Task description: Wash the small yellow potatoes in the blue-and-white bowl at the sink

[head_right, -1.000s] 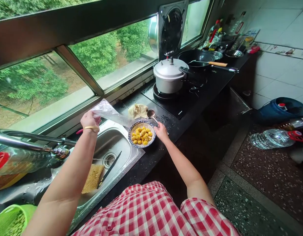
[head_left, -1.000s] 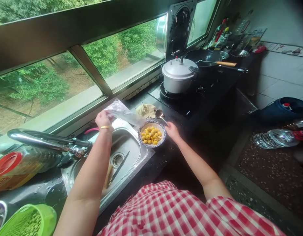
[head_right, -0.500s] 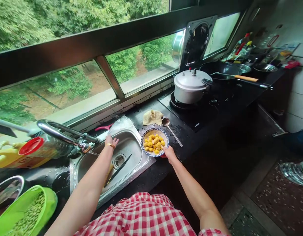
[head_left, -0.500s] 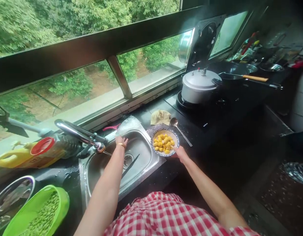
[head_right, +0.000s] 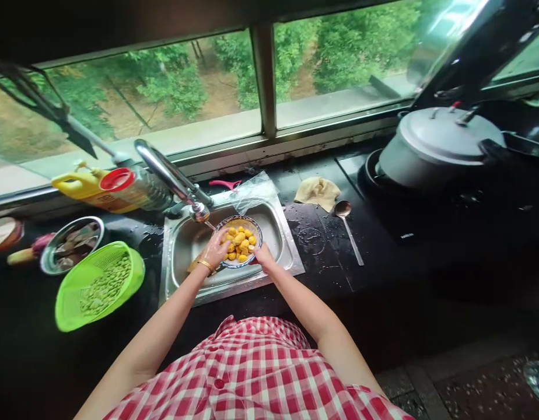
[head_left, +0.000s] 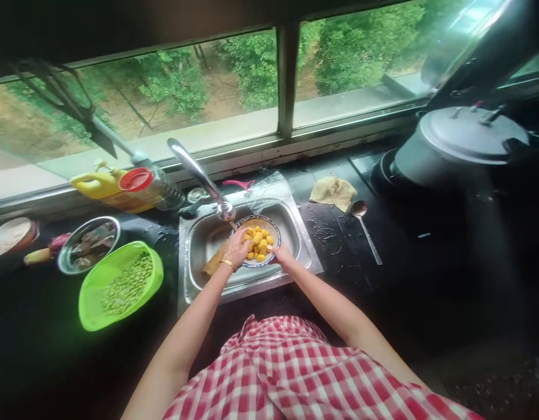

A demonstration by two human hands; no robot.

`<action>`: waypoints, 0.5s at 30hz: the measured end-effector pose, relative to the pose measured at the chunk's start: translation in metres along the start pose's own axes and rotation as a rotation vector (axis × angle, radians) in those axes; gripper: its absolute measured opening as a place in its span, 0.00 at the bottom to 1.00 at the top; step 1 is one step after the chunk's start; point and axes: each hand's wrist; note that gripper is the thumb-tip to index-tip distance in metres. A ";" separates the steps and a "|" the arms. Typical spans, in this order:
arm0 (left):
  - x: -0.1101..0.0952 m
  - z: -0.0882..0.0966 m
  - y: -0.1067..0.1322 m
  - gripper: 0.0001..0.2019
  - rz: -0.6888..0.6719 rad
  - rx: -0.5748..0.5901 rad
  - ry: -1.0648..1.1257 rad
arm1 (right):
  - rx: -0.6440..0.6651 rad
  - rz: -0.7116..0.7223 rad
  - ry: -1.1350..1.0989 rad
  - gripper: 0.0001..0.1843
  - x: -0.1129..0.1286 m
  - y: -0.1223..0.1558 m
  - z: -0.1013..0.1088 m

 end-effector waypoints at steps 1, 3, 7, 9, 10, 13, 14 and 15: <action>0.005 0.007 0.003 0.26 -0.050 0.073 -0.113 | 0.032 -0.026 -0.020 0.23 -0.001 -0.005 -0.014; 0.016 0.022 0.007 0.35 -0.150 0.212 -0.388 | 0.068 -0.052 -0.063 0.22 -0.001 -0.013 -0.036; 0.028 0.051 0.005 0.33 -0.165 0.202 -0.605 | 0.069 -0.035 -0.098 0.23 0.006 -0.018 -0.061; 0.025 0.057 0.001 0.27 -0.127 0.096 -0.510 | 0.053 -0.049 -0.087 0.24 0.012 -0.016 -0.065; 0.023 0.058 -0.001 0.24 -0.111 0.050 -0.444 | 0.045 -0.061 -0.074 0.25 0.015 -0.016 -0.066; 0.016 0.053 -0.007 0.20 -0.041 -0.013 -0.209 | 0.022 -0.079 -0.019 0.24 0.021 -0.016 -0.060; 0.016 0.050 -0.010 0.18 0.018 -0.024 -0.106 | -0.002 -0.078 0.002 0.24 0.022 -0.018 -0.057; 0.017 0.046 -0.012 0.16 0.094 -0.033 0.006 | -0.028 -0.077 0.025 0.23 0.021 -0.020 -0.052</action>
Point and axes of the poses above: each hand's wrist, its own y-axis away from the middle knuckle, its own z-axis out of the back of the hand, x = y × z, and after that the axes turned 11 degrees about -z, right-handed
